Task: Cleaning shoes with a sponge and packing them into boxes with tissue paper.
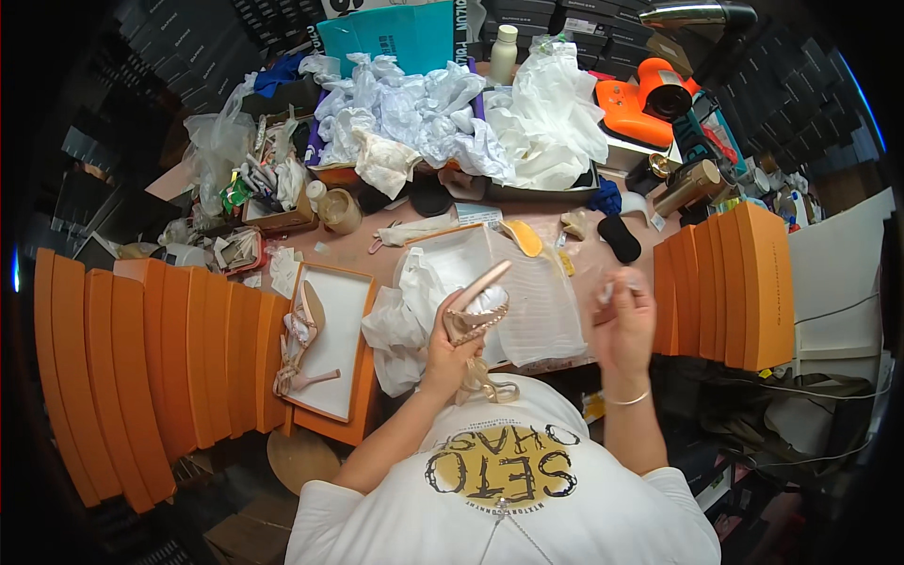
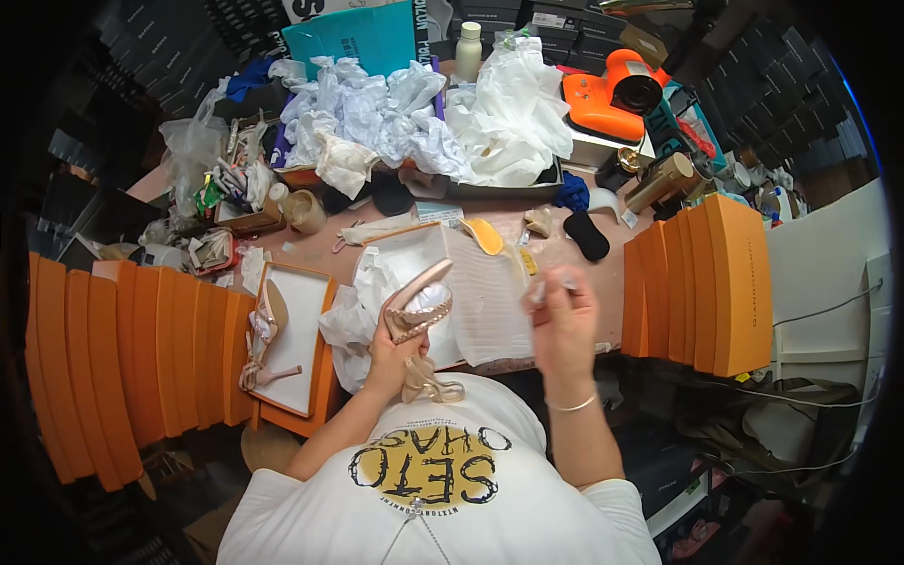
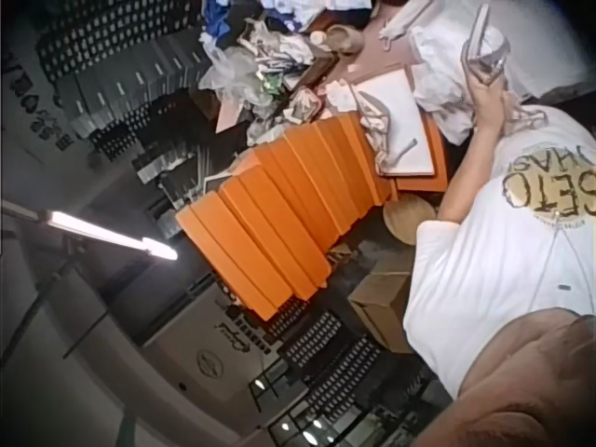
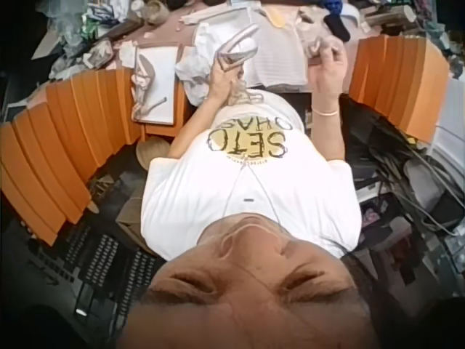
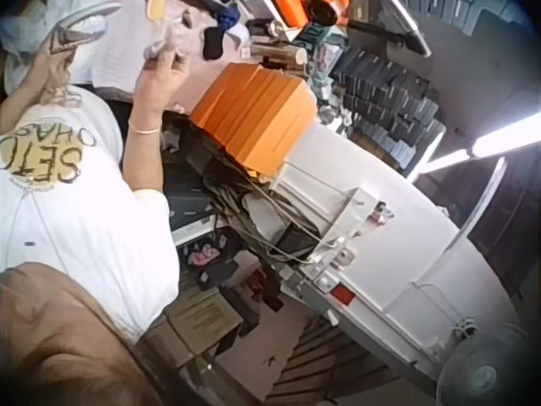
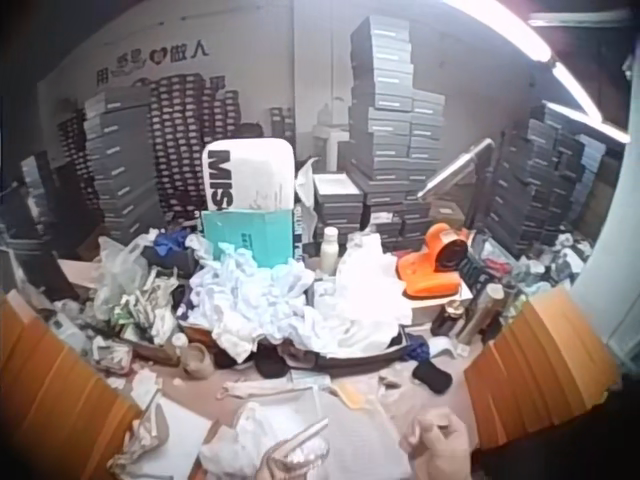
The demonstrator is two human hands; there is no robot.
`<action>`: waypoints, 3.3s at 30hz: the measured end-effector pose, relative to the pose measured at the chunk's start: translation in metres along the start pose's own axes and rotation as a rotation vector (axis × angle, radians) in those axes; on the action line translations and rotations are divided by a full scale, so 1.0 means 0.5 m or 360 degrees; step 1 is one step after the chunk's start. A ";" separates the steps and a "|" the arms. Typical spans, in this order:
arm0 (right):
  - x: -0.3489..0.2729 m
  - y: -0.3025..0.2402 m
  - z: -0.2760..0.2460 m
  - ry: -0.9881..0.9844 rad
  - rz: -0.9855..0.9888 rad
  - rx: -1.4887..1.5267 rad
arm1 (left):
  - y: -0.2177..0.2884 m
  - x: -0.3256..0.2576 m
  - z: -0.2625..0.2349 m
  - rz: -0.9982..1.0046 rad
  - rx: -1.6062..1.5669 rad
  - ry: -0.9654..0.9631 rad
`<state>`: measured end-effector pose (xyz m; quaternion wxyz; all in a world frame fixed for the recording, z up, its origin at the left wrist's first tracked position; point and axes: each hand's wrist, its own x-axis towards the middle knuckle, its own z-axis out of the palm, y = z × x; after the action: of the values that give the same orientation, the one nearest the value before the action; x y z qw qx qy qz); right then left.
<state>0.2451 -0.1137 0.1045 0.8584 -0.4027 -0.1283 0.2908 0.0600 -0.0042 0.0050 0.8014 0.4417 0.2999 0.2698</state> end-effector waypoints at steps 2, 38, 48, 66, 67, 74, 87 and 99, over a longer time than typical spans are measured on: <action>-0.022 -0.072 -0.084 -0.0166 0.0122 -0.0602 | -0.018 0.025 -0.046 -0.0217 -0.0261 0.0091; 0.063 0.222 0.036 -0.1191 -0.0722 -0.2144 | 0.008 0.010 -0.014 -0.0615 -0.0787 -0.0059; -0.016 0.130 -0.018 -0.1417 0.0487 -0.1404 | -0.002 0.041 0.073 -0.0016 -0.0554 0.0237; -0.034 0.016 -0.130 -0.0710 0.0587 -0.1201 | 0.146 0.195 0.008 0.0160 0.1808 -0.0481; -0.049 0.024 -0.122 -0.0859 0.0476 -0.1505 | 0.103 0.168 0.020 -0.0220 0.1223 -0.0622; -0.089 0.101 -0.245 -0.0308 0.0349 -0.1695 | -0.054 0.089 -0.011 -0.0724 -0.0155 -0.0092; 0.132 0.141 -0.348 -0.0351 0.0257 -0.2062 | -0.034 0.100 -0.055 -0.0916 -0.0630 0.0298; 0.469 0.320 0.168 -0.1160 -0.0647 -0.1912 | -0.145 0.080 -0.070 -0.0645 -0.0804 0.0461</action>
<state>0.3307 0.1606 0.0325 0.4294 -0.6500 -0.6153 0.1207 0.0739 0.0090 -0.0828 0.8718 0.1183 0.4157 0.2306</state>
